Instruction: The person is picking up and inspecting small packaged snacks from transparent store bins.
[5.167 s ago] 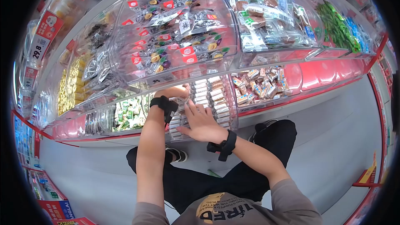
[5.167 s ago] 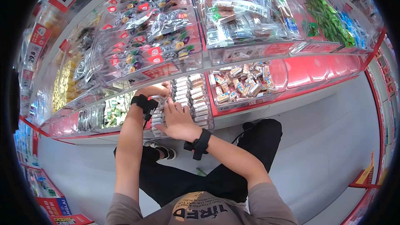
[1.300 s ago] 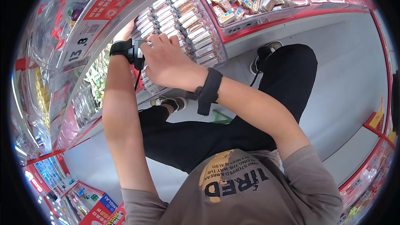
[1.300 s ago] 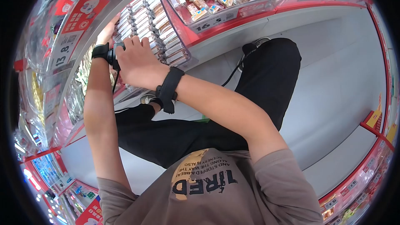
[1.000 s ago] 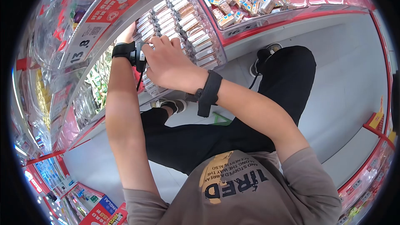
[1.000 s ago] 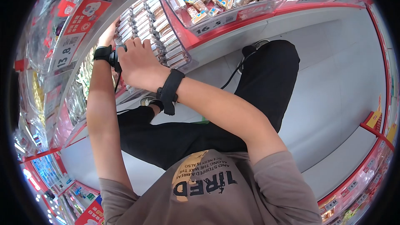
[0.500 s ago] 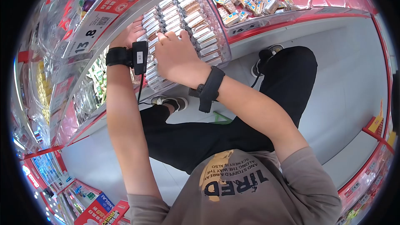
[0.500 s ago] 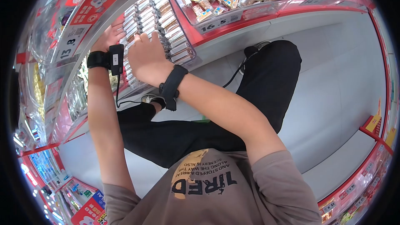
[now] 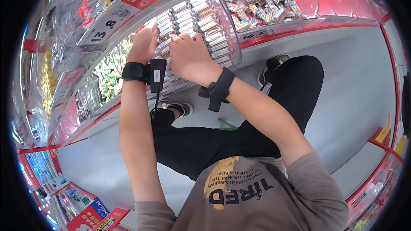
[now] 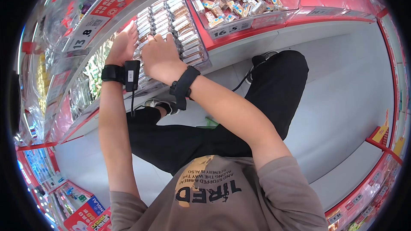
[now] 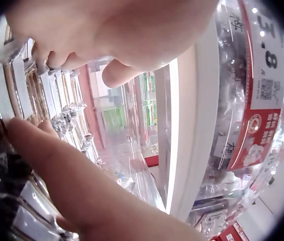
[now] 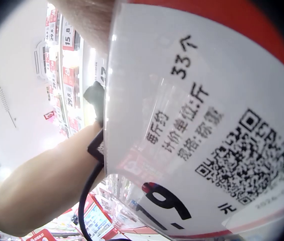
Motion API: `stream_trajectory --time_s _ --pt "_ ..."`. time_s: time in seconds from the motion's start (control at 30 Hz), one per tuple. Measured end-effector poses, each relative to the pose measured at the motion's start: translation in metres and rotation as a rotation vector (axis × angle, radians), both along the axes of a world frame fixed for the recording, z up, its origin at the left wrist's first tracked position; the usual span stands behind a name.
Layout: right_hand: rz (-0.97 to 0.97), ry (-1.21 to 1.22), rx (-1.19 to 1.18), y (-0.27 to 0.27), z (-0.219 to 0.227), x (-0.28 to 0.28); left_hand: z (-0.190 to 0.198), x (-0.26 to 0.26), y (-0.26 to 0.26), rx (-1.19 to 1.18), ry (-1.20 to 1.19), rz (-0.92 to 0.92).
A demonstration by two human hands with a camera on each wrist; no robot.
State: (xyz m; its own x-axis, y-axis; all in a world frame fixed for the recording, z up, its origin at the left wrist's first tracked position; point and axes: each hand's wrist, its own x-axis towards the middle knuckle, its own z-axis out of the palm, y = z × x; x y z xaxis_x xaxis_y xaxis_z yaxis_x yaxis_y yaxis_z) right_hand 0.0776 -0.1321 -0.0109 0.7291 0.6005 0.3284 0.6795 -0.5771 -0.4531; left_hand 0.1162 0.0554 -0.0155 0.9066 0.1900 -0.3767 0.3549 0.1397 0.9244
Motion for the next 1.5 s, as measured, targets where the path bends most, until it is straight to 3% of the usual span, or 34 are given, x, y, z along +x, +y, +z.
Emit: stream_trajectory --time_s 0.07,0.13,0.2,0.27,0.5,0.57,0.6,0.67,0.7,0.73,0.8,0.83,0.87,0.9,0.97,1.03,1.13,1.27,1.37,1.43,1.5 --pt "0.006 0.018 0.005 -0.001 0.001 0.0 -0.006 -0.001 0.004 0.07 -0.03 0.001" --pt "-0.001 0.007 0.019 0.0 -0.001 0.001 0.04 -0.026 -0.036 0.002 -0.006 0.132" --pt "-0.003 0.031 0.024 0.0 0.0 0.002 0.061 -0.042 -0.05 -0.076 0.084 0.186" --pt "0.003 0.084 0.018 -0.002 0.007 0.002 0.042 -0.044 -0.033 -0.2 0.129 0.147" --pt "-0.006 0.066 -0.011 0.0 0.009 0.004 0.032 -0.046 -0.023 -0.413 0.076 0.073" --pt "-0.002 0.122 -0.002 0.002 0.012 0.006 0.039 -0.05 -0.03 -0.451 0.051 0.187" --pt "-0.011 0.152 0.001 0.001 0.014 0.006 0.039 -0.053 -0.03 -0.417 0.013 0.168" --pt "0.014 0.003 0.372 -0.007 0.022 0.006 0.028 -0.057 -0.022 -0.297 -0.098 0.07" --pt "0.062 -0.119 0.538 -0.018 0.036 0.003 0.022 -0.055 -0.03 -0.058 -0.202 0.115" --pt "0.121 -0.238 0.697 -0.03 0.051 0.002 0.027 -0.066 -0.03 0.036 -0.3 -0.048" --pt "-0.031 -0.374 0.858 -0.063 0.076 0.006 0.048 -0.083 -0.041 0.412 -0.206 -0.119" --pt "-0.122 -0.397 0.931 -0.081 0.082 0.017 0.064 -0.091 -0.044 0.44 -0.187 -0.238" --pt "-0.205 -0.255 1.02 -0.101 0.087 0.029 0.08 -0.099 -0.045 0.468 -0.169 -0.359" --pt "-0.365 -0.172 0.94 -0.124 0.085 0.048 0.089 -0.105 -0.045 0.495 -0.15 -0.479" --pt "-0.604 -0.062 0.552 -0.16 0.077 0.081 0.093 -0.114 -0.038 0.471 -0.235 -0.503" --pt "-0.629 -0.058 0.093 -0.191 0.042 0.112 0.101 -0.121 -0.033 0.439 -0.322 -0.482" --pt "-0.739 0.048 -0.43 -0.195 0.021 0.118 0.108 -0.131 -0.025 0.469 -0.42 -0.401" --pt "-0.758 0.133 -0.443 -0.188 0.023 0.122 0.08 -0.13 -0.013 0.776 -0.66 -0.337" --pt "-0.701 0.054 -0.434 -0.195 0.02 0.124 0.072 -0.13 -0.013 0.727 -0.73 -0.195" --pt "-0.589 0.034 -0.314 -0.208 0.01 0.132 0.06 -0.127 -0.013 0.783 -0.806 -0.062" --pt "-0.481 -0.037 -0.151 -0.214 0.004 0.137 0.052 -0.125 -0.011 0.977 -0.9 -0.064"
